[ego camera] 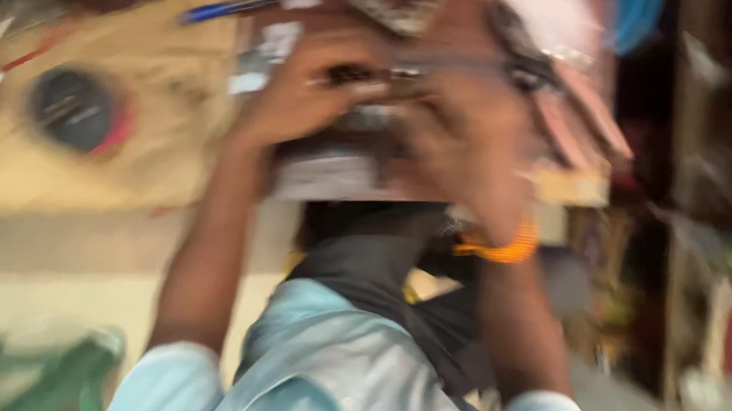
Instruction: The person sits at a workbench and works on an electric motor armature, holding the rotor with one hand while fitting and pressing copper winding components into place around it by hand. They rotate the armature to reach different sides and continue seating the windings throughout the clip.
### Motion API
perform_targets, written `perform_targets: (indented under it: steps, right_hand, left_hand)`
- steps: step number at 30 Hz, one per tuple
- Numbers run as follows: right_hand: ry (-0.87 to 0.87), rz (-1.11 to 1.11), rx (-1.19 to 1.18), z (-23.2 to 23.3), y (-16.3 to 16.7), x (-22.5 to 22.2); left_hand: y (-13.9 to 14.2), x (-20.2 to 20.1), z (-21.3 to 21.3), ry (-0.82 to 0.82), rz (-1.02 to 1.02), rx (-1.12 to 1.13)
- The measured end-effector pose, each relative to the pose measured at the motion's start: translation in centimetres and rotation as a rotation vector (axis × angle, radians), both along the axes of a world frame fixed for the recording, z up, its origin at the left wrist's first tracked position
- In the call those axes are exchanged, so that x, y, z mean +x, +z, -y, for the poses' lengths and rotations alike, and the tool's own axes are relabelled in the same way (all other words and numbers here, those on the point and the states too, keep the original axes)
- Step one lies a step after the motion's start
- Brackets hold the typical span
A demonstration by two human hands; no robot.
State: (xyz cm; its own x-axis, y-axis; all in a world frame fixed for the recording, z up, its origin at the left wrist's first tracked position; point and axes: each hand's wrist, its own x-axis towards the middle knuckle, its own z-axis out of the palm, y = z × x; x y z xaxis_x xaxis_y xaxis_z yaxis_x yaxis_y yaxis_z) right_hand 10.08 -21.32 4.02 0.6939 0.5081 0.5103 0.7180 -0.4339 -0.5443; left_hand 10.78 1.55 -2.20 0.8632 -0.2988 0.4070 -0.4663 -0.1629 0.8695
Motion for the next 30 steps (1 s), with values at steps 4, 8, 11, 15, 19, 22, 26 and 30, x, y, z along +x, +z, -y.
perform_targets:
  steps: [4, 8, 11, 15, 19, 22, 26, 30]
  right_hand:
    - [0.075, -0.209, 0.053, -1.0, -2.3, -2.9]
    - [-0.033, -0.119, 0.085, -2.1, -4.4, -4.3]
    - [-0.065, -0.040, 0.065, -2.5, -7.3, -5.1]
    - [-0.045, -0.039, 0.237, -3.6, -12.3, -5.6]
    - [-0.083, -0.040, 0.236, -4.2, -14.7, -5.4]
    - [-0.046, -0.040, 0.309, -3.0, -15.4, -4.2]
    - [-0.063, -0.001, 0.229, -1.5, -15.6, -4.1]
    - [-0.118, -0.163, 0.327, 1.8, -14.1, -4.7]
  left_hand:
    - [1.1, -1.5, -3.0, 0.045, -0.148, 0.218]
    - [1.7, -1.2, -4.4, -0.019, -0.159, 0.299]
    - [0.5, -0.6, -5.9, -0.058, -0.128, 0.301]
    - [-2.4, 3.5, -8.3, -0.296, -0.021, 0.568]
    - [-3.1, 5.8, -7.3, -0.306, -0.029, 0.538]
    - [-1.8, 3.6, -4.1, -0.150, 0.093, 0.421]
    - [-1.6, -2.5, 0.3, 0.212, 0.324, 0.318]
    - [-1.9, -4.3, 1.4, 0.301, 0.316, 0.395]
